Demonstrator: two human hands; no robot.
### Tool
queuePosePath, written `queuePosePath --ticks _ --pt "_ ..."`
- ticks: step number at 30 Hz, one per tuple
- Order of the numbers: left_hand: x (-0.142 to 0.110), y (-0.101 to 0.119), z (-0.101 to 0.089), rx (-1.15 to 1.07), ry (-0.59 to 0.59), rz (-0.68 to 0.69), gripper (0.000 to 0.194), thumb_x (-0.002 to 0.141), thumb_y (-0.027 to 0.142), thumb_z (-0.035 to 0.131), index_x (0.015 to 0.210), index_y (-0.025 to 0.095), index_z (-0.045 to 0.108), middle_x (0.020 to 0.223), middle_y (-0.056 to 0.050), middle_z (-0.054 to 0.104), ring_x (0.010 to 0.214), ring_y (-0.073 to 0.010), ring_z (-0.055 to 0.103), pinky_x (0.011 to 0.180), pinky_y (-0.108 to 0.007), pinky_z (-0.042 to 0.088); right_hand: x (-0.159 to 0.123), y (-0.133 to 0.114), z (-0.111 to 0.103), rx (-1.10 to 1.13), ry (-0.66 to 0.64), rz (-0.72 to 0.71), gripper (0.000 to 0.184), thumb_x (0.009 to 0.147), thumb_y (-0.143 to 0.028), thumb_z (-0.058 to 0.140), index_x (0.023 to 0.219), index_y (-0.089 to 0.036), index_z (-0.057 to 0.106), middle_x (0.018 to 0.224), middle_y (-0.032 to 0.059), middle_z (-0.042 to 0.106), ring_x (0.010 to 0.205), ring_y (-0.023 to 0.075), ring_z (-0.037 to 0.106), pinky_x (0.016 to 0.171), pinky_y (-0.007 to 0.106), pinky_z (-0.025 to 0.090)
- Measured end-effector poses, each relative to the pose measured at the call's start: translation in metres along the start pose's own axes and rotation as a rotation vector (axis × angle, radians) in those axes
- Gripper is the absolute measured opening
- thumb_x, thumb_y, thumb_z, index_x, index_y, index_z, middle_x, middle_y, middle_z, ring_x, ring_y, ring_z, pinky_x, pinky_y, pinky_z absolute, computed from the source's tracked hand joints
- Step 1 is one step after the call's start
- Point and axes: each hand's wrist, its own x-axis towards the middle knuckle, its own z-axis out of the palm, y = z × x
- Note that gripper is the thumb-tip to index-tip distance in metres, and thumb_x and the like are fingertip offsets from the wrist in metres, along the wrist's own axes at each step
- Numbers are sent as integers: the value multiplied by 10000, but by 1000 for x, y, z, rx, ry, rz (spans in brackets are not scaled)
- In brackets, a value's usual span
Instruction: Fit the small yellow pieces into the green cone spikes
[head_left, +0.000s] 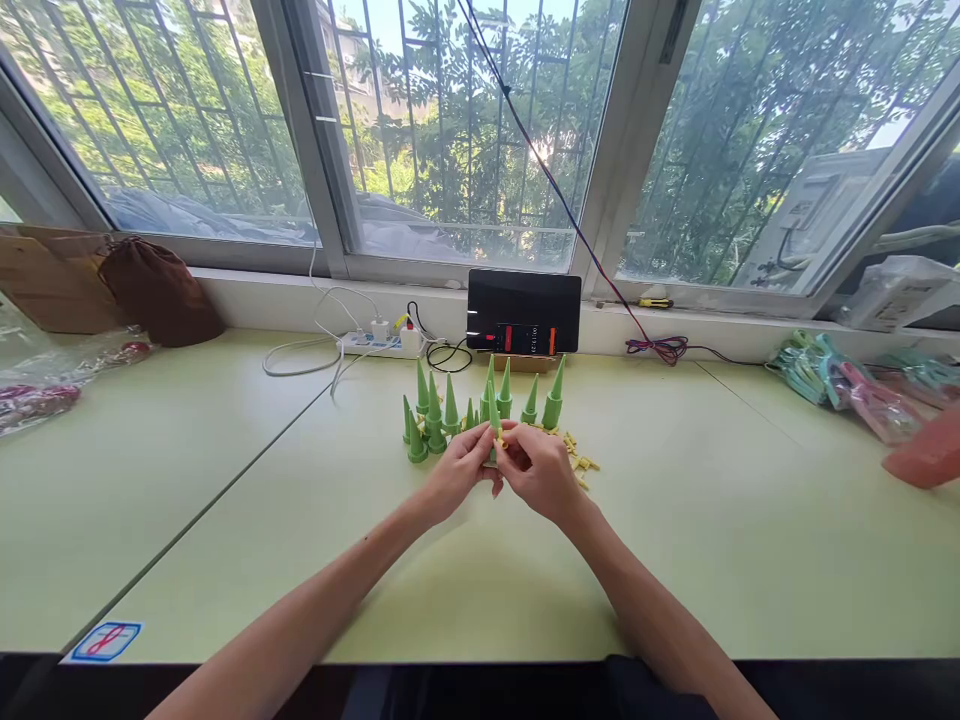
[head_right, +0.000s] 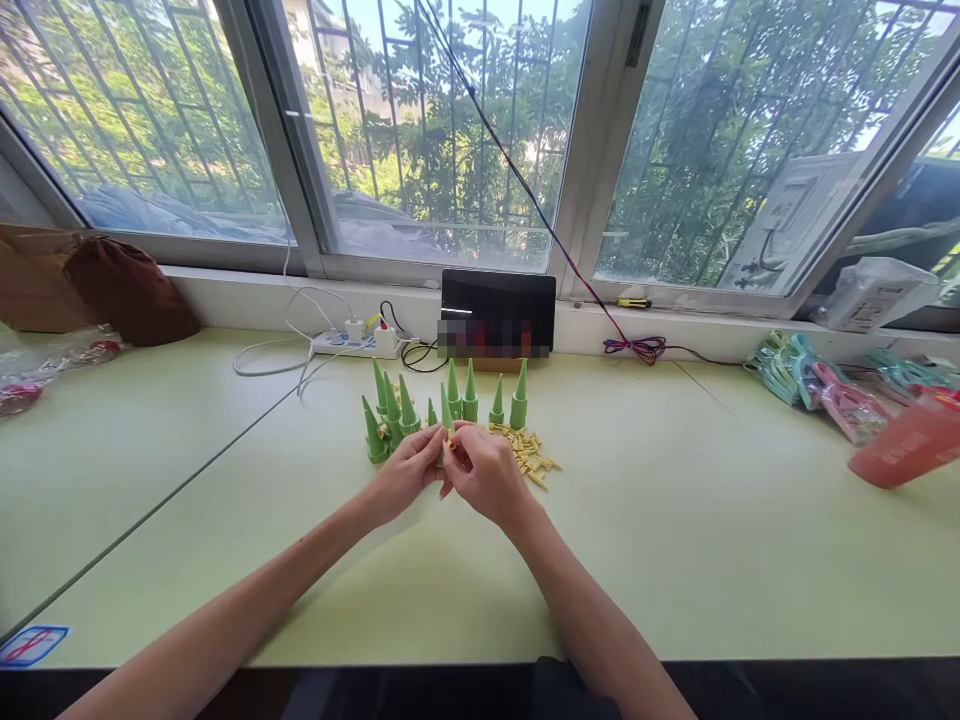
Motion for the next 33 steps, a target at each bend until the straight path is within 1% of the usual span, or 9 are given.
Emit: queuePosePath --ticks 3,6,12,20,26,30,33 --pt "-1 1 1 -15 5 -16 351 901 477 570 799 141 562 689 4 533 565 -86 496 502 -227 491 0 1 1 1 -15 -9 197 884 -176 506 698 -232 480 544 -54 472 516 119 538 897 340 554" --pt "-1 1 0 -22 0 -14 358 902 476 570 779 140 561 681 4 529 568 -85 488 500 -222 486 -1 2 2 -2 -21 -8 203 880 -171 509 691 -234 469 543 -59 461 490 112 494 915 342 547" --pt "0 -2 0 -60 24 -6 375 892 489 580 763 137 568 661 2 543 561 -90 501 492 -225 485 -1 2 3 5 -11 -22 184 883 -168 517 713 -229 479 559 -54 495 488 108 490 915 331 542" --pt "0 0 3 -84 42 -11 412 865 519 606 725 134 559 627 9 535 532 -82 484 472 -219 465 -1 0 2 -40 -71 48 191 898 -208 488 711 -240 506 580 -28 546 546 133 549 905 364 545" --pt "0 -2 2 -95 42 -11 409 869 517 602 724 138 552 620 15 533 528 -82 484 470 -221 462 -2 1 3 -19 -59 34 188 892 -190 499 710 -238 498 582 -33 551 520 123 539 918 356 537" --pt "0 -2 2 -94 55 -22 428 866 538 592 727 135 553 620 14 527 527 -85 489 461 -225 459 -3 2 3 10 -56 42 179 888 -189 513 716 -234 503 588 -27 572 591 137 617 878 340 548" --pt "0 -2 3 -82 78 -34 438 861 553 589 743 132 557 628 7 535 535 -93 501 466 -234 471 -3 2 3 10 -55 60 170 891 -206 519 723 -230 515 593 -8 588 775 178 692 800 307 558"
